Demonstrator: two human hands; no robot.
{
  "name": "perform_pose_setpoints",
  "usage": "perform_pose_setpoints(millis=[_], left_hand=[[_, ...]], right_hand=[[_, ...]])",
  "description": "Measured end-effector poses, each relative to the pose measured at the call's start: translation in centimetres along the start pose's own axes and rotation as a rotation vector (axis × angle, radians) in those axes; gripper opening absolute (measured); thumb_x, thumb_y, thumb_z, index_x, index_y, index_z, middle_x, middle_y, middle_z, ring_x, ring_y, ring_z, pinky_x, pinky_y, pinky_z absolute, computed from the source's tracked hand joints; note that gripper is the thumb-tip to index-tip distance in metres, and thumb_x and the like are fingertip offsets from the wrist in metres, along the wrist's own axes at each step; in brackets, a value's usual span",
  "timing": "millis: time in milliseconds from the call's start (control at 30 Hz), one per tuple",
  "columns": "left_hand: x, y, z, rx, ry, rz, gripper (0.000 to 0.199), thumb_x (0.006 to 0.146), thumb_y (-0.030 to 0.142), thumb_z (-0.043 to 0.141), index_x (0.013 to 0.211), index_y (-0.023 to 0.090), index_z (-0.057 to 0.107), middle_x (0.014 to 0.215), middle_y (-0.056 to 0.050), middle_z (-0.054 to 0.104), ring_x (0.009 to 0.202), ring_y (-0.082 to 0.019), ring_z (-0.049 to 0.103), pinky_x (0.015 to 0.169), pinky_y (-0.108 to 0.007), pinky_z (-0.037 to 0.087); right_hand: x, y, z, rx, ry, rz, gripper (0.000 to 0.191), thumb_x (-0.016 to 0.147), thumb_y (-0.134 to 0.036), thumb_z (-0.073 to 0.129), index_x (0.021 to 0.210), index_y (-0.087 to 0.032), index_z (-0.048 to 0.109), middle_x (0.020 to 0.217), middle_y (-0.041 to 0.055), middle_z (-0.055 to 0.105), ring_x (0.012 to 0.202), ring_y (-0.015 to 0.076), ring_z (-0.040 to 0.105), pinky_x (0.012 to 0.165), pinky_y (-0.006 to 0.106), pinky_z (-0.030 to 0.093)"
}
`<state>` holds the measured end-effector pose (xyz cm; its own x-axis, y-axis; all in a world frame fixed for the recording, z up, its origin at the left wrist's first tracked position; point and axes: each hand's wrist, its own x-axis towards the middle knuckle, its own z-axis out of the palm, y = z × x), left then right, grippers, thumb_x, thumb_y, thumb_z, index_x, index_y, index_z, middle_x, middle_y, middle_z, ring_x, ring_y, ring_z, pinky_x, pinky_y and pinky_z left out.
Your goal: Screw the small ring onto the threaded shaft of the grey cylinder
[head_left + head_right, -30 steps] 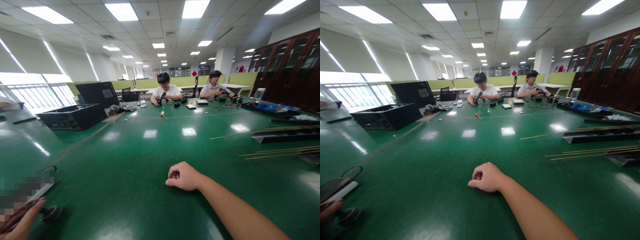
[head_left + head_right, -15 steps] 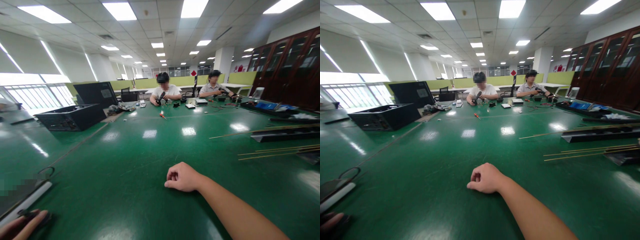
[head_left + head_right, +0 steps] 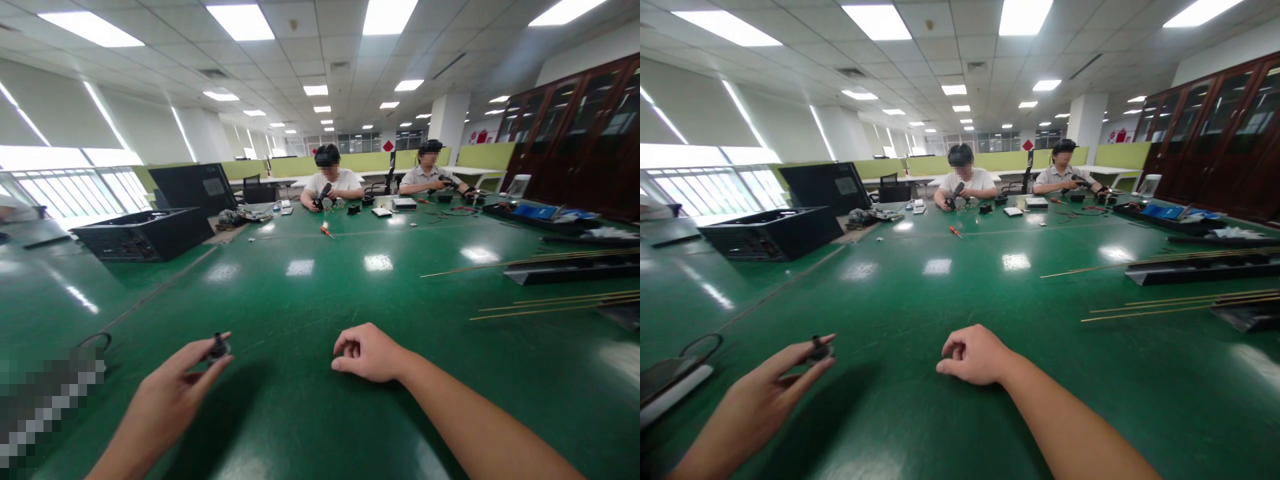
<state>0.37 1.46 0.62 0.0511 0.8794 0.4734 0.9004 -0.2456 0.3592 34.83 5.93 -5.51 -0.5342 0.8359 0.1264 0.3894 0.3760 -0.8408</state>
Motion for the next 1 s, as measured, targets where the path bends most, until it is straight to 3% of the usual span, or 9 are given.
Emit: perform_pose_setpoints(millis=[100,200,300,400,633,1000], left_hand=[[2.0,4.6,3.3,-0.151,-0.140,0.064,0.056,0.083,0.057,0.063,0.129,0.024,0.058,0.110,-0.003,0.073,0.088,-0.021,0.072,0.082,-0.033,0.061],[3.5,8.4,6.4,-0.250,-0.211,0.215,0.042,0.083,0.041,0.067,0.119,0.020,0.063,0.104,-0.006,0.073,0.087,-0.020,0.071,0.082,-0.033,0.060],[4.0,9.3,9.0,-0.280,-0.245,0.443,0.027,0.084,0.029,0.068,0.109,0.020,0.067,0.102,-0.007,0.071,0.092,-0.020,0.068,0.085,-0.033,0.058],[3.6,8.4,10.5,-0.303,-0.276,0.561,0.027,0.085,0.025,0.068,0.112,0.021,0.066,0.104,-0.008,0.069,0.096,-0.019,0.066,0.085,-0.031,0.056],[2.7,8.2,10.1,-0.466,-0.380,0.506,0.023,0.086,0.027,0.068,0.109,0.021,0.067,0.098,-0.006,0.070,0.089,-0.017,0.066,0.079,-0.027,0.053],[2.5,8.3,9.9,-0.466,-0.294,0.449,0.031,0.081,0.020,0.071,0.112,0.022,0.065,0.101,-0.005,0.071,0.093,-0.018,0.067,0.084,-0.029,0.053]], right_hand=[[0.1,0.4,-0.3,0.132,0.041,0.007,0.040,0.079,-0.031,0.074,0.114,-0.016,0.064,0.073,-0.0022,0.064,0.058,0.0092,0.055,0.056,0.020,0.043],[0.2,0.9,-0.5,0.153,0.114,-0.016,0.054,0.077,-0.027,0.075,0.127,-0.018,0.055,0.082,-0.0020,0.064,0.058,0.0083,0.055,0.057,0.020,0.044],[0.2,1.3,-0.4,0.094,0.176,-0.041,0.058,0.075,-0.021,0.074,0.128,-0.021,0.051,0.093,-0.0011,0.063,0.059,0.0079,0.055,0.058,0.021,0.045],[0.1,1.2,-0.1,-0.004,0.169,-0.059,0.056,0.074,-0.018,0.072,0.125,-0.023,0.051,0.093,-0.0013,0.064,0.062,0.0094,0.056,0.062,0.022,0.045],[0.3,0.1,0.9,-0.216,0.158,-0.116,0.033,0.074,-0.017,0.067,0.105,-0.023,0.057,0.089,-0.0003,0.065,0.074,0.0154,0.059,0.066,0.025,0.042],[0.2,0.5,0.8,-0.233,0.195,-0.136,0.030,0.074,-0.015,0.067,0.102,-0.022,0.059,0.084,-0.0008,0.064,0.071,0.0151,0.058,0.068,0.026,0.043]])
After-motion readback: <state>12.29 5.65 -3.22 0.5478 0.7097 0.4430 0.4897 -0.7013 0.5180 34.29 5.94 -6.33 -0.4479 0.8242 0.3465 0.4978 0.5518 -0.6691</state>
